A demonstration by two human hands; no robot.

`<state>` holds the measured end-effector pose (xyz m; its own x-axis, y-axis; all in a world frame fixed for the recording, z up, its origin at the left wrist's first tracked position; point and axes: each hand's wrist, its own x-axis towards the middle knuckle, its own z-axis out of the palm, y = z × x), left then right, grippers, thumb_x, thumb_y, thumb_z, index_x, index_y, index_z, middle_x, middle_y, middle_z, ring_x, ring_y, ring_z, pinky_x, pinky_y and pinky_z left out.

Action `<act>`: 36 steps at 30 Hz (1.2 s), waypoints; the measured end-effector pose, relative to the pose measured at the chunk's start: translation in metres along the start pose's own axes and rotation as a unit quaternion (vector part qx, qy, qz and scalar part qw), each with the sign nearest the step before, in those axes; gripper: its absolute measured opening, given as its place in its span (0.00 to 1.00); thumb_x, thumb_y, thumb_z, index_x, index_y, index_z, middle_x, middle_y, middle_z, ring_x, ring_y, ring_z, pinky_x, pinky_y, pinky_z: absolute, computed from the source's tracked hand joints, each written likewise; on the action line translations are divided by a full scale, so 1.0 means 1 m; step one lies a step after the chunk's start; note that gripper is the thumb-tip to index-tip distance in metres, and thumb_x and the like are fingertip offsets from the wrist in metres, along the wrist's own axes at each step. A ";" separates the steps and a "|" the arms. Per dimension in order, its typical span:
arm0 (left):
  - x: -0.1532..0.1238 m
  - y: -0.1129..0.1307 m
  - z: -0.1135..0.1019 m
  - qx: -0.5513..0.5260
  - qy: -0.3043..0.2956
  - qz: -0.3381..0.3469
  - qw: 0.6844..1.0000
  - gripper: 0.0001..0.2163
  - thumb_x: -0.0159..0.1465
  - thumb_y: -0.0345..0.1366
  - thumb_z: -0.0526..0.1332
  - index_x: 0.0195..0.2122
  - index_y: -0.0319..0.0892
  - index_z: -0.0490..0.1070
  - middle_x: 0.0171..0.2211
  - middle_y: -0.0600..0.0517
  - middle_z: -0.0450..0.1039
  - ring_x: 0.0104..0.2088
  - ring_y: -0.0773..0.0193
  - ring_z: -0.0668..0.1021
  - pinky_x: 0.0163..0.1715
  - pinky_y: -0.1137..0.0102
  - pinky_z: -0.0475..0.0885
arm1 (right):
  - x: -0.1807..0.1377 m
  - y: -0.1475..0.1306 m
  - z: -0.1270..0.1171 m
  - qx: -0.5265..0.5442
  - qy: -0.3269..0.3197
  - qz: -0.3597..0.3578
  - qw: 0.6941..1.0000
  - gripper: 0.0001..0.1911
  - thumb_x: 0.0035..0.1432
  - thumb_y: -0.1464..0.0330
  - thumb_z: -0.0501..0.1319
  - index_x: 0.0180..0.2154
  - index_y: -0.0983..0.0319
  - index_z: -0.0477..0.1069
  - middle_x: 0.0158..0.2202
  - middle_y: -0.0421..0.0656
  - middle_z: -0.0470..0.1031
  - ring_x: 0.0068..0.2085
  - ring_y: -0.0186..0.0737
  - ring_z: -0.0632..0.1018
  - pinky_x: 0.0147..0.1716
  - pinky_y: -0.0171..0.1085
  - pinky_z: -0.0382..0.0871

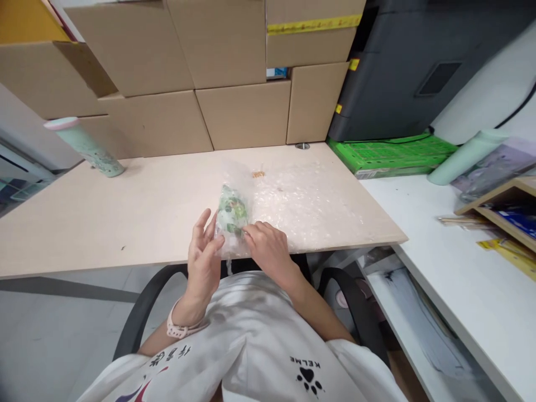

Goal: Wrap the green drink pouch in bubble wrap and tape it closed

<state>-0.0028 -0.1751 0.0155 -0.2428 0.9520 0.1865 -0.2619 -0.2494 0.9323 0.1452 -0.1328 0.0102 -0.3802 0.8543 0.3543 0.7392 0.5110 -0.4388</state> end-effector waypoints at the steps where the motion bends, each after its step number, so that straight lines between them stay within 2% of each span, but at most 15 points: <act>1: -0.003 -0.003 0.001 0.016 -0.022 0.020 0.999 0.32 0.65 0.38 0.65 0.69 0.51 0.54 0.72 0.45 0.55 0.73 0.52 0.56 0.70 0.57 0.60 | -0.001 -0.004 -0.001 -0.022 0.003 -0.007 1.000 0.11 0.69 0.70 0.56 0.43 0.58 0.78 0.39 0.44 0.80 0.43 0.44 0.76 0.41 0.39 0.66; 4: -0.008 -0.013 0.006 0.082 -0.131 0.044 0.987 0.34 0.71 0.40 0.59 0.73 0.56 0.41 0.75 0.47 0.46 0.74 0.55 0.55 0.70 0.57 0.61 | -0.007 -0.003 -0.003 -0.076 0.024 -0.013 0.997 0.11 0.68 0.68 0.57 0.37 0.58 0.78 0.38 0.47 0.77 0.42 0.46 0.73 0.40 0.42 0.65; 6: -0.006 -0.019 0.013 0.157 -0.214 0.068 0.962 0.33 0.74 0.40 0.53 0.74 0.57 0.34 0.76 0.47 0.43 0.74 0.56 0.53 0.72 0.54 0.56 | -0.012 0.006 -0.004 -0.087 0.028 -0.011 0.996 0.10 0.67 0.69 0.58 0.35 0.60 0.78 0.39 0.49 0.75 0.41 0.48 0.72 0.40 0.43 0.65; 9: 0.003 -0.028 0.028 0.306 -0.288 0.154 0.894 0.28 0.76 0.41 0.49 0.74 0.50 0.41 0.75 0.44 0.46 0.75 0.54 0.49 0.73 0.47 0.45 | -0.020 0.024 -0.001 -0.052 0.015 -0.012 0.998 0.08 0.64 0.71 0.58 0.40 0.63 0.77 0.40 0.51 0.75 0.44 0.51 0.72 0.43 0.47 0.67; 12: 0.011 -0.038 0.042 0.411 -0.294 0.215 0.836 0.25 0.76 0.40 0.47 0.72 0.44 0.49 0.72 0.41 0.54 0.74 0.53 0.52 0.73 0.44 0.44 | -0.028 0.039 -0.002 -0.008 0.003 -0.009 1.000 0.09 0.61 0.74 0.58 0.40 0.64 0.75 0.43 0.53 0.75 0.48 0.53 0.72 0.47 0.49 0.68; 16: 0.014 -0.049 0.053 0.488 -0.272 0.233 0.796 0.23 0.76 0.38 0.44 0.70 0.39 0.54 0.70 0.40 0.60 0.73 0.53 0.58 0.72 0.46 0.52 | -0.042 0.051 -0.024 0.028 -0.040 -0.032 0.998 0.09 0.62 0.75 0.57 0.30 0.60 0.71 0.38 0.48 0.74 0.46 0.49 0.72 0.47 0.48 0.68; 18: 0.014 -0.053 0.059 0.530 -0.266 0.243 0.768 0.23 0.76 0.36 0.44 0.69 0.35 0.56 0.69 0.39 0.62 0.72 0.52 0.60 0.71 0.47 0.53 | -0.049 0.059 -0.037 0.033 -0.031 -0.031 0.998 0.09 0.66 0.72 0.56 0.34 0.59 0.72 0.42 0.46 0.75 0.49 0.48 0.73 0.50 0.49 0.67; 21: 0.015 -0.057 0.067 0.600 -0.254 0.261 0.712 0.22 0.74 0.31 0.47 0.67 0.31 0.58 0.68 0.39 0.62 0.71 0.49 0.61 0.71 0.46 0.55 | -0.056 0.069 -0.048 0.027 0.022 0.004 0.999 0.09 0.69 0.69 0.55 0.43 0.58 0.74 0.48 0.46 0.76 0.50 0.48 0.73 0.51 0.50 0.67; 23: 0.017 -0.057 0.072 0.635 -0.235 0.271 0.684 0.23 0.73 0.30 0.49 0.67 0.31 0.59 0.68 0.39 0.62 0.71 0.48 0.61 0.70 0.46 0.56 | -0.056 0.071 -0.048 0.044 0.035 0.013 0.998 0.09 0.69 0.69 0.55 0.43 0.58 0.75 0.47 0.47 0.76 0.49 0.47 0.74 0.49 0.49 0.68; 25: 0.021 -0.056 0.076 0.660 -0.216 0.277 0.665 0.23 0.72 0.30 0.50 0.68 0.31 0.59 0.69 0.39 0.61 0.71 0.46 0.61 0.70 0.45 0.56 | -0.054 0.068 -0.046 0.075 0.017 -0.004 0.997 0.09 0.68 0.71 0.56 0.41 0.59 0.75 0.44 0.46 0.75 0.47 0.45 0.74 0.48 0.47 0.70; 29: 0.028 -0.050 0.074 0.683 -0.243 0.269 0.635 0.22 0.72 0.30 0.50 0.65 0.29 0.62 0.67 0.37 0.63 0.70 0.46 0.63 0.69 0.43 0.57 | -0.055 0.058 -0.045 0.128 -0.005 -0.012 0.992 0.11 0.69 0.70 0.54 0.37 0.58 0.75 0.43 0.44 0.77 0.47 0.42 0.77 0.48 0.43 0.71; 32: 0.029 -0.047 0.068 0.676 -0.285 0.266 0.625 0.21 0.72 0.30 0.51 0.64 0.31 0.64 0.67 0.37 0.63 0.70 0.47 0.64 0.69 0.43 0.57 | -0.058 0.056 -0.051 0.157 0.015 0.043 0.987 0.12 0.70 0.66 0.55 0.36 0.58 0.75 0.39 0.42 0.79 0.42 0.40 0.78 0.41 0.39 0.72; 34: 0.028 -0.046 0.064 0.660 -0.297 0.270 0.635 0.22 0.70 0.28 0.52 0.65 0.33 0.63 0.68 0.38 0.63 0.70 0.47 0.63 0.69 0.41 0.56 | -0.057 0.055 -0.053 0.165 0.062 0.078 0.981 0.12 0.70 0.63 0.56 0.36 0.58 0.76 0.36 0.42 0.79 0.38 0.39 0.79 0.35 0.37 0.72; 36: 0.026 -0.045 0.061 0.634 -0.307 0.263 0.659 0.23 0.69 0.26 0.52 0.65 0.34 0.63 0.68 0.38 0.63 0.70 0.46 0.63 0.69 0.40 0.54 | -0.052 0.053 -0.051 0.164 0.119 0.069 0.977 0.12 0.70 0.62 0.56 0.39 0.58 0.77 0.40 0.44 0.79 0.42 0.40 0.80 0.41 0.39 0.74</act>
<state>0.0598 -0.1285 -0.0026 0.5367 0.7826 0.3153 0.7938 -0.5951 0.1259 0.2324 -0.1547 0.0110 -0.1203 0.8913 0.4371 0.5410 0.4281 -0.7239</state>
